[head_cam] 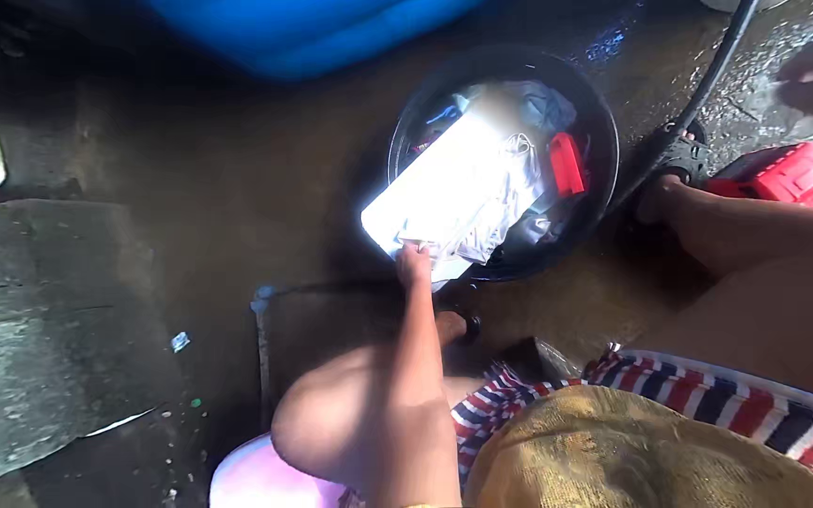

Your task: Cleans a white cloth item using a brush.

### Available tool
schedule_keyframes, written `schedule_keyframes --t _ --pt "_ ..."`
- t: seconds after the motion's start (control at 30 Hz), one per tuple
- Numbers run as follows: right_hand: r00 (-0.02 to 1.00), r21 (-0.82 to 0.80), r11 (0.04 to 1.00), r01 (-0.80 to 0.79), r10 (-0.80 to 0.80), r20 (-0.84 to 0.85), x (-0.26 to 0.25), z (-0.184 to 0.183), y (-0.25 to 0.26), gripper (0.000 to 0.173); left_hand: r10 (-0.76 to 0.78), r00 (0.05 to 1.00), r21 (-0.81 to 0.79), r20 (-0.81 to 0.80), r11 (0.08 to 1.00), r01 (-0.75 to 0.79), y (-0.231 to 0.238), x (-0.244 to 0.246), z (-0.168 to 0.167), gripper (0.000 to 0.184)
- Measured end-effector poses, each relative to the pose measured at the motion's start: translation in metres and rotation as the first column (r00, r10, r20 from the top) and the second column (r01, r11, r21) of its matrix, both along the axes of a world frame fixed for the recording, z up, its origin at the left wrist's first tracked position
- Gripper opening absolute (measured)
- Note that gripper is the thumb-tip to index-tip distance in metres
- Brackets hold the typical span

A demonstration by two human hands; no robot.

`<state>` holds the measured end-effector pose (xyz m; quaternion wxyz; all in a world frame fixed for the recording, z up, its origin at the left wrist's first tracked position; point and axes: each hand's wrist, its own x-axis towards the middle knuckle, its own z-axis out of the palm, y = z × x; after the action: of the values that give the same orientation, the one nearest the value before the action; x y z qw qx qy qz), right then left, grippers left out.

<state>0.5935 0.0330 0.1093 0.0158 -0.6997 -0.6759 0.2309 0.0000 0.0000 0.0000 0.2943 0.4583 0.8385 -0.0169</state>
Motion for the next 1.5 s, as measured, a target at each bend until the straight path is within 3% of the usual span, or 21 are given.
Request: schedule_keyframes --t 0.07,0.13,0.2,0.23,0.3,0.37,0.47,0.57,0.63,0.73,0.8,0.87,1.0,1.1,1.23,1.33,1.4,1.47,1.5 --pt "0.990 -0.207 0.973 -0.103 0.121 0.077 -0.087 0.008 0.029 0.021 0.125 0.983 0.100 0.134 0.985 -0.139 -0.001 -0.003 -0.003 0.035" --pt "0.966 -0.389 0.906 -0.169 0.231 0.116 -0.149 -0.016 0.054 0.028 0.311 0.859 0.220 0.406 0.879 -0.422 -0.007 -0.001 -0.004 0.036" --pt "0.975 -0.522 0.851 -0.060 0.161 0.150 -0.198 -0.053 0.065 0.049 0.400 0.666 0.218 0.630 0.732 -0.646 -0.012 0.003 -0.007 0.034" --pt "0.986 -0.538 0.842 0.046 0.049 0.161 -0.216 -0.074 0.064 0.059 0.418 0.630 0.208 0.655 0.701 -0.682 -0.012 0.006 -0.006 0.033" --pt "0.965 -0.480 0.839 0.256 -0.195 0.173 -0.236 -0.121 0.058 0.080 0.446 0.698 0.224 0.560 0.730 -0.646 -0.010 0.009 -0.004 0.039" --pt "0.901 -0.397 0.809 0.433 -0.406 0.154 -0.248 -0.144 0.050 0.094 0.431 0.813 0.238 0.392 0.806 -0.542 -0.009 0.007 -0.004 0.041" --pt "0.799 -0.321 0.739 0.593 -0.590 0.116 -0.266 -0.149 0.045 0.096 0.354 0.879 0.215 0.319 0.876 -0.431 -0.015 -0.003 -0.014 0.045" --pt "0.719 -0.223 0.707 0.672 -0.694 -0.031 -0.295 -0.135 0.033 0.097 0.263 0.917 0.122 0.300 0.942 -0.311 -0.019 -0.009 -0.012 0.051" --pt "0.778 -0.173 0.792 0.585 -0.609 -0.158 -0.334 -0.117 0.017 0.086 0.226 0.938 0.083 0.262 0.963 -0.255 -0.017 -0.008 -0.007 0.048" --pt "0.917 -0.193 0.963 0.188 -0.242 -0.317 -0.415 -0.100 -0.016 0.060 0.196 0.958 0.047 0.210 0.977 -0.210 -0.014 -0.007 -0.002 0.050" --pt "0.930 -0.186 0.976 -0.115 0.040 -0.365 -0.459 -0.107 -0.029 0.055 0.159 0.977 0.017 0.139 0.986 -0.163 -0.010 -0.009 -0.001 0.038" --pt "0.915 -0.244 0.921 -0.303 0.210 -0.344 -0.482 -0.104 -0.026 0.065 0.129 0.990 -0.028 0.058 0.991 -0.127 -0.007 -0.009 0.001 0.029" --pt "0.930 -0.342 0.890 -0.301 0.195 -0.311 -0.490 -0.096 -0.016 0.062 0.048 0.999 -0.037 -0.015 0.998 -0.049 -0.008 -0.006 0.002 0.028" --pt "0.934 -0.377 0.894 -0.241 0.107 -0.341 -0.451 -0.108 0.004 0.081 0.102 0.995 -0.047 0.014 0.994 -0.101 -0.008 -0.015 0.004 0.030" --pt "0.971 -0.359 0.921 0.151 -0.207 -0.122 -0.346 -0.133 0.053 0.090 0.188 0.982 -0.091 0.018 0.978 -0.186 -0.006 -0.021 0.009 0.031" --pt "0.951 -0.363 0.889 0.278 -0.309 -0.027 -0.344 -0.122 0.067 0.094 0.211 0.977 -0.074 0.031 0.975 -0.208 -0.008 -0.024 0.006 0.034" --pt "0.965 -0.313 0.936 0.159 -0.215 -0.151 -0.393 -0.111 0.041 0.089 0.213 0.976 -0.063 0.043 0.976 -0.210 -0.008 -0.023 0.006 0.038" --pt "0.954 -0.278 0.955 -0.107 0.019 -0.299 -0.458 -0.100 -0.007 0.082 0.199 0.979 -0.036 0.036 0.980 -0.197 -0.010 -0.023 0.004 0.035" --pt "0.922 -0.298 0.920 -0.255 0.139 -0.361 -0.480 -0.094 -0.026 0.081 0.197 0.980 -0.023 0.028 0.980 -0.197 -0.013 -0.025 0.003 0.031"
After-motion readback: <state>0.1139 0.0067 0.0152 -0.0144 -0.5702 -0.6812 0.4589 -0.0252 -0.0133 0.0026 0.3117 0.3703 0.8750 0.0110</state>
